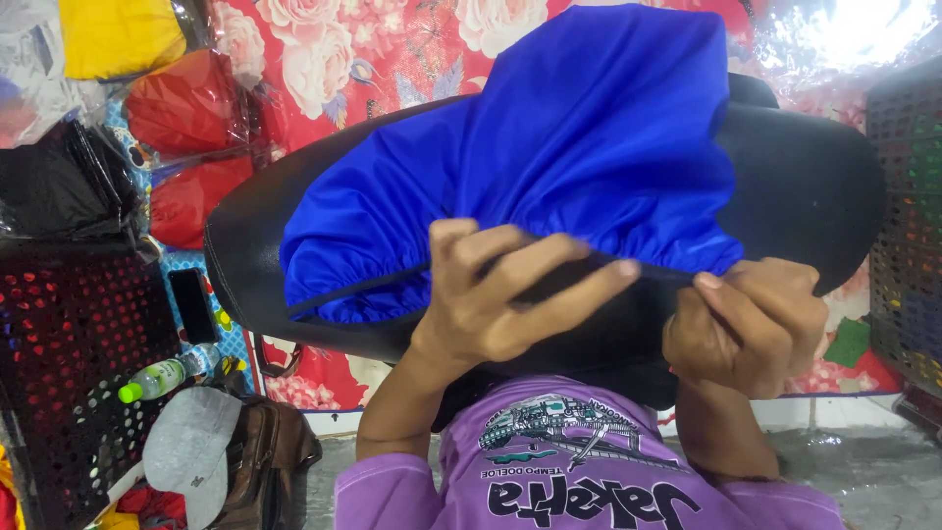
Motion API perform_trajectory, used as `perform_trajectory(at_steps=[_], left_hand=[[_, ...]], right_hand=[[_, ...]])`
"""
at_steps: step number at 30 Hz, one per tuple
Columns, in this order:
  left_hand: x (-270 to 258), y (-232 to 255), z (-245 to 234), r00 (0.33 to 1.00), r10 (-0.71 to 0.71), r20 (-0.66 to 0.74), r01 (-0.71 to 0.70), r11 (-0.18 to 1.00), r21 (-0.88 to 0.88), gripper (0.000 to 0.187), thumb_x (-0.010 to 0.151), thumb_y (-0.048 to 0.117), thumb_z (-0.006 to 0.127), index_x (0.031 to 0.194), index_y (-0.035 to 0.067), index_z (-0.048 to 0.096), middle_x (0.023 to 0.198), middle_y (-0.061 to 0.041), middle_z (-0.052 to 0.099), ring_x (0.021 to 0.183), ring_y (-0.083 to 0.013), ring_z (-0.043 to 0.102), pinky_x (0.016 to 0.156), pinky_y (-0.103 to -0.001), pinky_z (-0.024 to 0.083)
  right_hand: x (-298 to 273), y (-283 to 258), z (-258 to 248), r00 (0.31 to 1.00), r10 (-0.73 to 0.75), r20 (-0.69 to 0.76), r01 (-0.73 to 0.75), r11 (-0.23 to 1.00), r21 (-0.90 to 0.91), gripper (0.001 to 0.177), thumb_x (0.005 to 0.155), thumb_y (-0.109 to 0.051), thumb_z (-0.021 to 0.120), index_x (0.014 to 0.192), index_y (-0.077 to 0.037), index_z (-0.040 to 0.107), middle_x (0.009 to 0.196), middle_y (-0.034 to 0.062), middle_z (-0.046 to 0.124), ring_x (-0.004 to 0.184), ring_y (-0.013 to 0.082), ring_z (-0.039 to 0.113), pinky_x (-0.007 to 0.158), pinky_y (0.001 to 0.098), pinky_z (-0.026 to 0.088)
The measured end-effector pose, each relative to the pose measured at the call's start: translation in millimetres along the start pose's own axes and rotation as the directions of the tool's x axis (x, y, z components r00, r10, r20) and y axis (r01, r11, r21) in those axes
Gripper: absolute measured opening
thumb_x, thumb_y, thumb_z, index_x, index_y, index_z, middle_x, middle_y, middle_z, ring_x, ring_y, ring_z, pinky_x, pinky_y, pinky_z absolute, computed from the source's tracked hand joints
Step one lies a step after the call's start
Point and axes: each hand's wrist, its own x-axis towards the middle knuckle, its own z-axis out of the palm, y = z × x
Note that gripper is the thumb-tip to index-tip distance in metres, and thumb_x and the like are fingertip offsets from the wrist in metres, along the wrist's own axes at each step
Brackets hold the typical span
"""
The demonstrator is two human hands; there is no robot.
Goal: Fitting a blue elasticated fabric cover onto a black seat and trimming the edges with scissors.
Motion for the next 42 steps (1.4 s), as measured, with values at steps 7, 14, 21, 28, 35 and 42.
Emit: perform_trajectory(at_steps=[7, 14, 21, 28, 35, 42], left_hand=[[15, 0, -8, 0.999, -0.002, 0.033, 0.008, 0.984, -0.181, 0.014, 0.105, 0.006, 0.064, 0.113, 0.006, 0.076, 0.103, -0.003, 0.074, 0.076, -0.0174, 0.071, 0.078, -0.033, 0.048], [-4, 12, -24, 0.961, -0.27, -0.056, 0.249, 0.938, -0.242, 0.028, 0.091, -0.011, 0.087, 0.111, 0.004, 0.074, 0.097, -0.005, 0.059, 0.071, -0.0136, 0.07, 0.072, -0.031, 0.05], [-20, 17, -42, 0.949, -0.301, -0.092, 0.258, 0.912, -0.319, 0.024, 0.089, -0.004, 0.085, 0.105, 0.008, 0.071, 0.102, -0.003, 0.064, 0.073, -0.0147, 0.07, 0.071, -0.032, 0.051], [-24, -10, -14, 0.985, -0.169, -0.034, 0.16, 0.968, -0.191, 0.024, 0.091, -0.01, 0.086, 0.107, 0.005, 0.076, 0.092, -0.006, 0.066, 0.071, -0.0139, 0.067, 0.068, -0.031, 0.048], [-34, -15, 8, 0.981, -0.169, -0.095, 0.147, 0.968, -0.204, 0.021, 0.088, -0.007, 0.088, 0.099, 0.007, 0.076, 0.088, -0.006, 0.068, 0.067, -0.013, 0.066, 0.064, -0.03, 0.044], [-35, -17, 9, 0.984, -0.164, -0.075, 0.144, 0.965, -0.218, 0.022, 0.087, -0.005, 0.089, 0.097, 0.009, 0.076, 0.087, -0.004, 0.069, 0.067, -0.0112, 0.066, 0.065, -0.028, 0.043]], right_hand=[[20, -16, -3, 0.956, 0.197, 0.215, -0.171, 0.976, -0.137, 0.021, 0.086, 0.031, 0.072, 0.093, 0.012, 0.066, 0.088, 0.0246, 0.058, 0.071, 0.0364, 0.059, 0.067, 0.0468, 0.052], [57, -9, -19, 0.984, 0.054, 0.169, -0.01, 0.967, -0.256, 0.022, 0.099, 0.034, 0.068, 0.094, 0.013, 0.066, 0.096, 0.0318, 0.064, 0.092, 0.0541, 0.067, 0.084, 0.0648, 0.059], [48, -13, -45, 0.967, 0.136, 0.215, -0.083, 0.968, -0.239, 0.018, 0.101, 0.031, 0.06, 0.096, 0.014, 0.062, 0.099, 0.0362, 0.066, 0.091, 0.0537, 0.065, 0.093, 0.0646, 0.055], [55, -15, -47, 0.83, 0.254, 0.497, -0.102, 0.944, -0.313, 0.025, 0.105, 0.041, 0.066, 0.102, 0.017, 0.071, 0.107, 0.0333, 0.075, 0.096, 0.0463, 0.065, 0.096, 0.054, 0.049], [42, -15, -35, 0.832, 0.267, 0.486, -0.019, 0.89, -0.456, 0.02, 0.095, 0.019, 0.075, 0.104, 0.001, 0.074, 0.115, 0.0251, 0.062, 0.109, 0.0419, 0.047, 0.086, 0.0521, 0.041], [34, 1, -23, 0.9, 0.094, 0.425, 0.085, 0.92, -0.383, 0.017, 0.099, 0.0, 0.095, 0.095, -0.009, 0.081, 0.097, 0.0113, 0.071, 0.097, 0.0342, 0.051, 0.095, 0.047, 0.031]])
